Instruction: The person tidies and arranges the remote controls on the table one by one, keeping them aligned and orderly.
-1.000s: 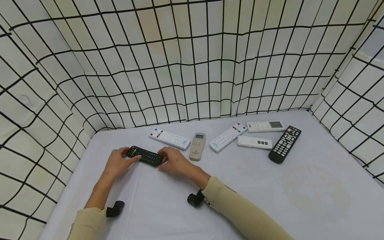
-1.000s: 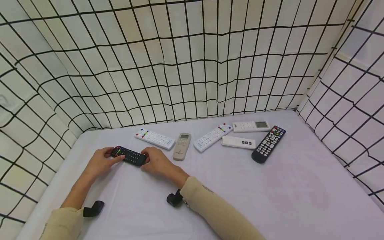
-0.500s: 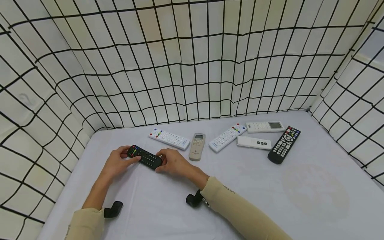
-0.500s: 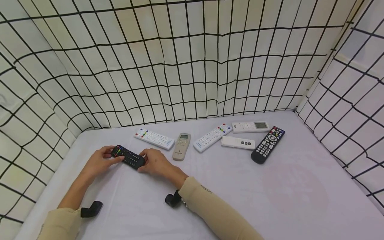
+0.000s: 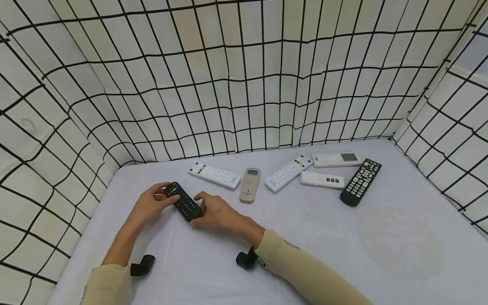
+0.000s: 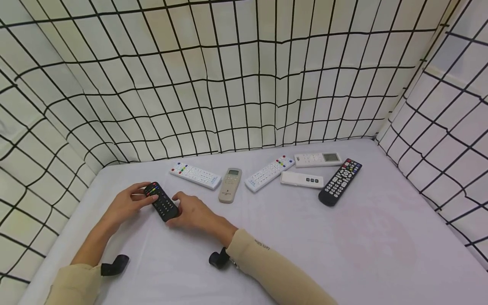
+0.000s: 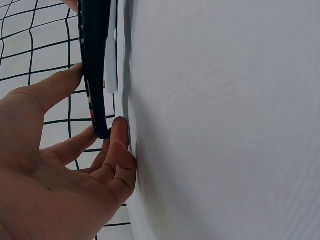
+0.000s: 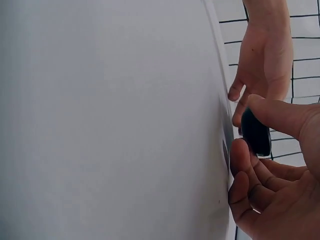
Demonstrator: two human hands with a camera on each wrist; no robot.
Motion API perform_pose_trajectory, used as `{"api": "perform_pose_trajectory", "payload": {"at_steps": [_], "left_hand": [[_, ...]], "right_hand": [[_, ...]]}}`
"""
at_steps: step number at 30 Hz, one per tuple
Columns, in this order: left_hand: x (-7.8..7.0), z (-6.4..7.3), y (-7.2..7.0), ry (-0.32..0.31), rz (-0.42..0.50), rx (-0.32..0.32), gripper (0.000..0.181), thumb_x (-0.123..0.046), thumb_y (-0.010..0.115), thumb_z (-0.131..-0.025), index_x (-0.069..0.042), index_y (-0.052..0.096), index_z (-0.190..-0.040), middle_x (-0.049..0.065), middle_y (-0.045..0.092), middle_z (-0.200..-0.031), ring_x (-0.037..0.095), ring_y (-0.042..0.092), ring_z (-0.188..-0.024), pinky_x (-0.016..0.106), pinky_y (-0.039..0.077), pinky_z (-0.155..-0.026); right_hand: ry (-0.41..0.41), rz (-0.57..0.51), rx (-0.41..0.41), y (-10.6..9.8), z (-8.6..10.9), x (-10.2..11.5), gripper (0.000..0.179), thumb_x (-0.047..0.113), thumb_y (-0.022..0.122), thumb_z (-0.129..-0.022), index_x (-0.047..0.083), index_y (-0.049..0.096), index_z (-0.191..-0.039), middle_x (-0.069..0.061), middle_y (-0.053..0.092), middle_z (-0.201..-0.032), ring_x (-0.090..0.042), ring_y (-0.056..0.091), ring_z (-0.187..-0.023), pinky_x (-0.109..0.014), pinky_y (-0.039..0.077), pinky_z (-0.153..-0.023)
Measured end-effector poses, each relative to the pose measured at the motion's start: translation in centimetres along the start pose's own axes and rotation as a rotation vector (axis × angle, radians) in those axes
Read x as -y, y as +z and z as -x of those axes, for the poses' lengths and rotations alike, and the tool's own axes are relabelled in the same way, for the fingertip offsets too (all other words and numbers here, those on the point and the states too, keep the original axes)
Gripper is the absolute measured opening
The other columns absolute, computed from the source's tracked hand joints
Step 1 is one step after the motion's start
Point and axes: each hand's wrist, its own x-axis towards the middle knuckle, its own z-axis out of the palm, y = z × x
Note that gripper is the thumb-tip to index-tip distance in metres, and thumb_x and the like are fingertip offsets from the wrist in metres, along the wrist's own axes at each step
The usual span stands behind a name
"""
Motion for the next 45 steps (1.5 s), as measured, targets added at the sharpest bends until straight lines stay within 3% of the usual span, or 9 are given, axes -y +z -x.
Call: {"api": "perform_pose_trajectory", "payload": {"at_steps": [8, 16, 25, 36, 39, 45], "left_hand": [[-0.2, 0.1, -0.2, -0.015, 0.038, 0.033, 0.086, -0.047, 0.069, -0.099, -0.003, 0.03, -0.162, 0.029, 0.044, -0.156, 0.04, 0.055, -0.132, 0.026, 0.051, -0.079], [0.1, 0.1, -0.4, -0.011, 0.055, 0.05, 0.085, -0.045, 0.069, -0.099, -0.003, 0.031, -0.162, 0.031, 0.054, -0.15, 0.028, 0.062, -0.117, 0.028, 0.05, -0.078], [0.6, 0.1, -0.6, 0.023, 0.052, 0.075, 0.082, -0.044, 0.07, -0.099, -0.005, 0.034, -0.162, 0.028, 0.055, -0.148, 0.013, 0.058, -0.099, 0.026, 0.047, -0.074], [0.8, 0.0, -0.7, 0.05, 0.052, 0.083, 0.078, -0.04, 0.071, -0.099, -0.004, 0.037, -0.159, 0.029, 0.051, -0.149, 0.009, 0.058, -0.102, 0.025, 0.05, -0.075], [0.9, 0.0, -0.7, 0.055, 0.048, 0.081, 0.078, -0.04, 0.071, -0.099, -0.005, 0.037, -0.16, 0.029, 0.051, -0.148, 0.012, 0.06, -0.106, 0.025, 0.051, -0.076], [0.8, -0.1, -0.7, 0.046, 0.015, 0.072, 0.081, -0.044, 0.072, -0.097, -0.006, 0.038, -0.16, 0.029, 0.053, -0.146, 0.032, 0.061, -0.12, 0.026, 0.049, -0.08]], "right_hand": [[0.005, 0.015, 0.005, 1.0, 0.2, 1.0, 0.072, 0.024, 0.085, -0.089, 0.007, 0.046, -0.147, 0.002, 0.068, -0.086, -0.002, 0.058, -0.071, -0.016, 0.046, -0.065], [0.008, 0.022, 0.016, 1.8, 0.2, 1.7, 0.08, 0.021, 0.085, -0.089, 0.005, 0.041, -0.154, 0.001, 0.07, -0.084, -0.001, 0.058, -0.07, -0.015, 0.046, -0.065], [-0.032, 0.014, 0.024, 2.9, 0.5, 2.6, 0.083, 0.014, 0.084, -0.088, 0.003, 0.037, -0.155, 0.0, 0.072, -0.085, 0.002, 0.056, -0.068, -0.013, 0.044, -0.064], [0.001, -0.019, 0.002, 4.0, 0.6, 3.4, 0.087, 0.013, 0.084, -0.088, 0.002, 0.034, -0.157, 0.004, 0.072, -0.082, 0.002, 0.056, -0.065, -0.013, 0.045, -0.06], [0.004, -0.026, -0.003, 4.1, 0.6, 3.4, 0.087, 0.014, 0.084, -0.088, 0.002, 0.033, -0.158, 0.004, 0.072, -0.083, 0.002, 0.056, -0.066, -0.013, 0.045, -0.06], [0.012, -0.015, -0.018, 4.4, 0.5, 3.7, 0.088, 0.015, 0.085, -0.088, 0.002, 0.033, -0.158, 0.004, 0.074, -0.083, 0.003, 0.057, -0.065, -0.013, 0.045, -0.06]]}}
